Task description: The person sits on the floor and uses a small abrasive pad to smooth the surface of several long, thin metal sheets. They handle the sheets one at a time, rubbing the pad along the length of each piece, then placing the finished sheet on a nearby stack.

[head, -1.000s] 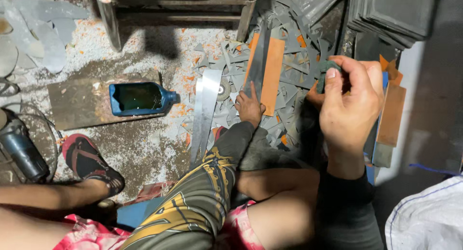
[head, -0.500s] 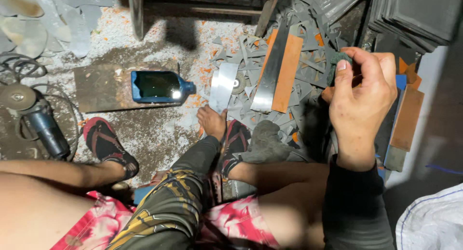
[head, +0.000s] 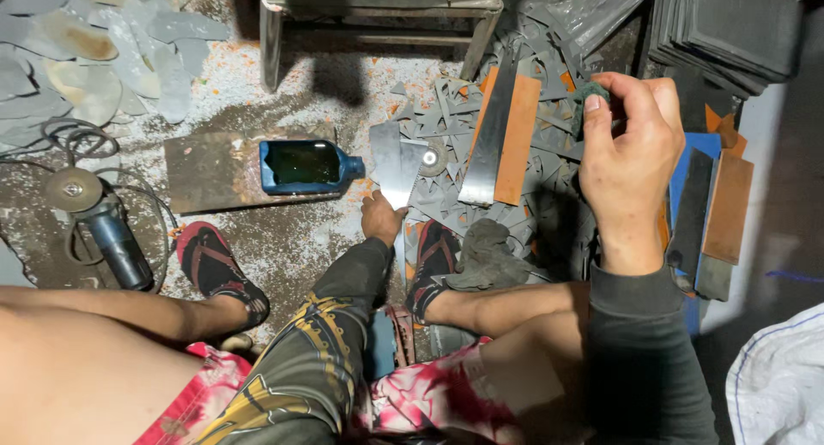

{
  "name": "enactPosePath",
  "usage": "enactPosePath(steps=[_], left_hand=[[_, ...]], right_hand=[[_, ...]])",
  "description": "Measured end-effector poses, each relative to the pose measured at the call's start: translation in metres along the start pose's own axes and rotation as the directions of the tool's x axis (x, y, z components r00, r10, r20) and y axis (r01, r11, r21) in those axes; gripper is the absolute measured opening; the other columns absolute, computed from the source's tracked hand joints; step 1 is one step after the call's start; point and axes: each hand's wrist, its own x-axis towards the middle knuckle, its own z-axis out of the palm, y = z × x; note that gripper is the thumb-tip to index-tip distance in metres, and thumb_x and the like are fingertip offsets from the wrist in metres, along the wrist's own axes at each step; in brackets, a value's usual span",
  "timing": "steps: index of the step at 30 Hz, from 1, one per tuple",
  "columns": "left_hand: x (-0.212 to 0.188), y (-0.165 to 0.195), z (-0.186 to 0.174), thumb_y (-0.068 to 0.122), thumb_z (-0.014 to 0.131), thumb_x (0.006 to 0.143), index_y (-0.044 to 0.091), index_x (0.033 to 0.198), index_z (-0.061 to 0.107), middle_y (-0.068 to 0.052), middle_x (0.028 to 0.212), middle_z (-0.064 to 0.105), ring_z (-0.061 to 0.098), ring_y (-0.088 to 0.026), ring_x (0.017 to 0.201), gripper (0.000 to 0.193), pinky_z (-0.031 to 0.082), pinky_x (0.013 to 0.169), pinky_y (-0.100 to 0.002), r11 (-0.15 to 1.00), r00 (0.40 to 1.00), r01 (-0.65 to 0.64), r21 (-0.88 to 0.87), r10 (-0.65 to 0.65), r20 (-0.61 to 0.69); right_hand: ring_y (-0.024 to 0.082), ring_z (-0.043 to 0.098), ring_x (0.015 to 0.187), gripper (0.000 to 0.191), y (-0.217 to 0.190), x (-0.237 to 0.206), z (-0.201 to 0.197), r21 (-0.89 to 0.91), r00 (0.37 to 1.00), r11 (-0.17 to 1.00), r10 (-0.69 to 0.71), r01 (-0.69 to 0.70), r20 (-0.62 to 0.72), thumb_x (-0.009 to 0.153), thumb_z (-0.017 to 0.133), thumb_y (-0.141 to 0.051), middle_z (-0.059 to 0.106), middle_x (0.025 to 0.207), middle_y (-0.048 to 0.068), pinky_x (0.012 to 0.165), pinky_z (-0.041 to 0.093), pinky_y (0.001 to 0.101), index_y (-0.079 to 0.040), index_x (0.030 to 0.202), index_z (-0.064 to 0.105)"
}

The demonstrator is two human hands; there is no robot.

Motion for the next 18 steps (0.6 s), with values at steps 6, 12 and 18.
enactPosePath(steps=[6, 12, 18], left_hand=[[-0.013, 0.004, -0.031, 0.024, 0.079, 0.083, -0.001, 0.124, 0.052, -0.025, 0.112, 0.065, 0.065, -0.044, 0.105, 0.055, 0.054, 0.089, -0.050, 0.987, 0.993, -0.112, -0.114, 0.114, 0.011], [-0.023, 0.010, -0.041, 0.006, 0.060, 0.085, 0.003, 0.117, 0.055, -0.028, 0.097, 0.068, 0.067, -0.048, 0.092, 0.032, 0.055, 0.079, -0.055, 0.949, 0.943, -0.315, -0.015, 0.311, -0.122], [-0.028, 0.041, -0.089, 0.012, 0.062, 0.091, 0.000, 0.111, 0.051, -0.027, 0.084, 0.068, 0.067, -0.044, 0.074, 0.025, 0.054, 0.061, -0.052, 0.920, 0.945, -0.216, -0.328, 0.282, 0.166]], right_hand=[[0.024, 0.062, 0.090, 0.014, -0.020, -0.006, 0.004, -0.014, 0.999, 0.999, -0.035, 0.035, -0.007, 0.105, 0.072, -0.001, 0.061, 0.103, 0.013, 0.082, 0.052, 0.0348, 0.000, 0.119, 0.071], [0.025, 0.064, 0.093, 0.015, -0.027, -0.009, -0.003, -0.027, 0.999, 0.999, -0.037, 0.036, -0.027, 0.104, 0.073, -0.002, 0.063, 0.107, 0.013, 0.083, 0.053, 0.0360, 0.000, 0.118, 0.071], [0.026, 0.065, 0.093, 0.019, -0.036, -0.004, -0.010, 0.052, 0.996, 0.996, -0.067, 0.070, -0.061, 0.107, 0.072, -0.004, 0.062, 0.109, 0.014, 0.084, 0.053, 0.0362, -0.001, 0.125, 0.068]])
